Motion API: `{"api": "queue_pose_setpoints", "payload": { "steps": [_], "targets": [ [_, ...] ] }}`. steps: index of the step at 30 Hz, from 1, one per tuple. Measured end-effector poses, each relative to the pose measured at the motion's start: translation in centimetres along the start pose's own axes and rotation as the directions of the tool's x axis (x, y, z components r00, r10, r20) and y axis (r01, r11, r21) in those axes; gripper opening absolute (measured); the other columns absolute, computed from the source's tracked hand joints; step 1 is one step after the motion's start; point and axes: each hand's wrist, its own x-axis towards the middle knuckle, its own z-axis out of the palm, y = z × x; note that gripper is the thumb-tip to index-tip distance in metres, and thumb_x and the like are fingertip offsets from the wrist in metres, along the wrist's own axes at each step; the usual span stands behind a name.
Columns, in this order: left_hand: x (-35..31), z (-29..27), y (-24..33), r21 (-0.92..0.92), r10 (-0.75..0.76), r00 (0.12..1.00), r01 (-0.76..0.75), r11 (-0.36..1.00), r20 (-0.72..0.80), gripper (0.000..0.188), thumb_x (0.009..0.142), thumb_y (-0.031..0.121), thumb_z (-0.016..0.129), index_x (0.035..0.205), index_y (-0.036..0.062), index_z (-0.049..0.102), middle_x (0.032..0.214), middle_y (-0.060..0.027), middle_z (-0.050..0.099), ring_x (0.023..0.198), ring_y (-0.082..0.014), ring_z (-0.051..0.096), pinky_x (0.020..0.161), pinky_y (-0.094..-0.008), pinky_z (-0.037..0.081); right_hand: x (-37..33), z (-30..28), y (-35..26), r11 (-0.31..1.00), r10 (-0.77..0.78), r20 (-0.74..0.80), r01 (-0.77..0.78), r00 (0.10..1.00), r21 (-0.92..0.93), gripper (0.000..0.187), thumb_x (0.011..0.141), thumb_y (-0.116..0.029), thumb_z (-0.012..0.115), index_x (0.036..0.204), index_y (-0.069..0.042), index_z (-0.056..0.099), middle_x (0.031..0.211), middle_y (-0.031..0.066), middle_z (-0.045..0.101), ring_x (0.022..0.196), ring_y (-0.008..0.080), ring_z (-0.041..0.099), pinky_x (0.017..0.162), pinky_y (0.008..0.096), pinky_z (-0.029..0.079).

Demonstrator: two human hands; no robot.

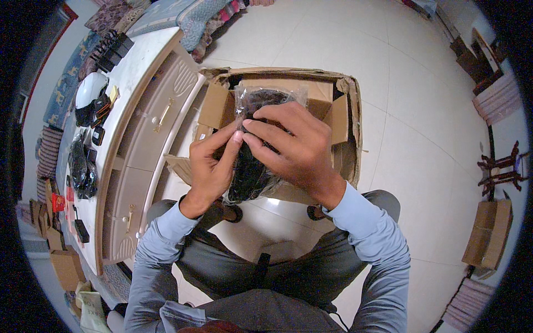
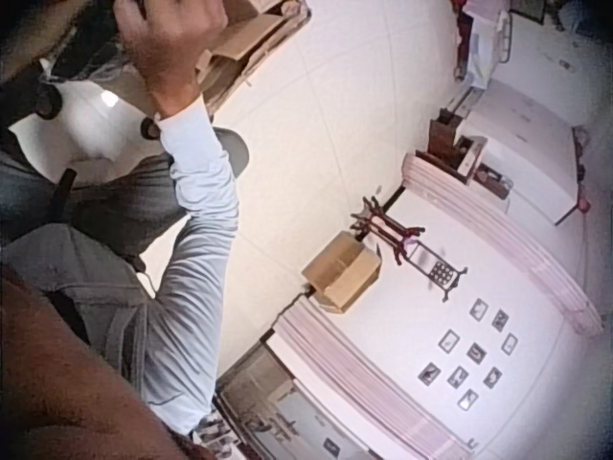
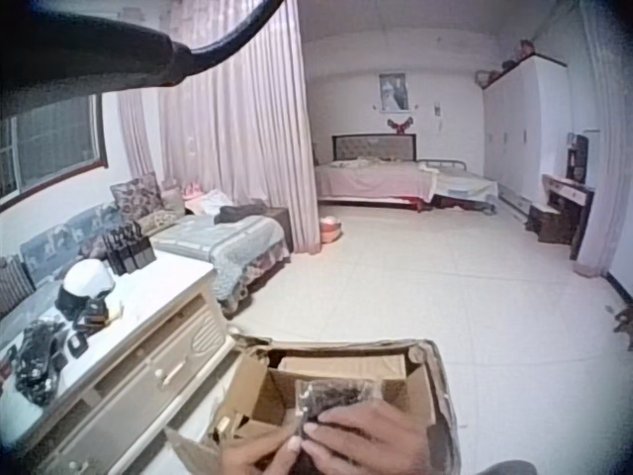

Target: The person unpacks electronic equipment, including walkie-talkies and chargers, from cardboard boxes on the floor and places them on a white table. They also handle and examine a helmet and several black mesh bags.

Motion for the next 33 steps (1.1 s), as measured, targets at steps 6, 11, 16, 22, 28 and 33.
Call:
{"api": "queue_pose_setpoints", "payload": {
  "steps": [6,11,16,22,28,33],
  "targets": [
    [-0.2,0.1,0.0,0.128,0.134,0.991,-0.133,0.983,0.0,0.027,0.096,0.004,0.063,0.121,-0.0024,0.07,0.094,-0.0221,0.075,0.076,-0.0215,0.073,0.069,-0.0288,0.054,-0.4,-0.4,0.2,0.978,-0.152,0.076,0.161,0.986,-0.131,0.02,0.072,-0.007,0.081,0.089,-0.003,0.073,0.092,0.008,0.071,0.078,0.024,0.07,0.065,0.034,0.057],
    [0.0,0.3,0.3,0.175,0.117,0.993,-0.121,0.977,0.029,0.02,0.098,0.004,0.062,0.115,-0.0033,0.071,0.079,-0.0124,0.071,0.068,-0.0121,0.065,0.062,-0.0279,0.05,-0.2,-0.7,0.2,0.936,-0.228,0.159,0.261,0.961,-0.237,0.02,0.074,-0.009,0.08,0.091,-0.002,0.072,0.091,0.0091,0.07,0.079,0.025,0.07,0.066,0.0349,0.057],
    [0.1,0.3,0.9,0.24,0.057,0.998,-0.065,0.969,0.041,0.01,0.098,0.005,0.062,0.102,-0.0025,0.068,0.072,-0.0158,0.064,0.06,-0.0211,0.062,0.056,-0.0321,0.046,0.0,-0.1,0.7,0.956,-0.164,0.148,0.194,0.975,-0.221,0.022,0.075,-0.012,0.074,0.092,-0.002,0.064,0.09,0.01,0.064,0.082,0.0268,0.066,0.071,0.0374,0.055],
    [0.0,0.6,0.6,0.241,0.057,0.998,-0.058,0.969,0.01,0.007,0.098,0.006,0.061,0.096,-0.0005,0.064,0.067,-0.02,0.058,0.054,-0.0324,0.059,0.051,-0.0375,0.042,-0.6,1.1,0.6,0.995,0.023,0.079,-0.015,0.997,-0.097,0.017,0.076,-0.005,0.071,0.089,-0.003,0.06,0.09,0.0108,0.062,0.083,0.0319,0.064,0.075,0.0413,0.055],
    [-0.4,0.4,0.6,0.266,-0.011,1.0,0.007,0.964,0.013,0.013,0.102,0.009,0.057,0.097,-0.0014,0.062,0.07,-0.0102,0.057,0.061,-0.0144,0.053,0.057,-0.0311,0.042,0.1,0.7,2.1,0.945,0.326,-0.062,-0.323,0.943,0.051,0.007,0.086,-0.001,0.065,0.091,-0.002,0.06,0.087,0.0115,0.062,0.072,0.0215,0.064,0.061,0.0341,0.052],
    [-0.3,0.3,-0.7,0.144,-0.045,0.998,0.052,0.988,-0.052,0.015,0.105,0.011,0.05,0.099,-0.0004,0.058,0.073,-0.0102,0.055,0.066,-0.0174,0.053,0.063,-0.0314,0.043,-0.9,0.5,3.9,0.764,0.607,-0.059,-0.563,0.792,0.315,0.009,0.094,-0.008,0.064,0.099,-0.001,0.064,0.086,0.0079,0.064,0.065,0.0122,0.058,0.06,0.0258,0.048]
  ]
}}
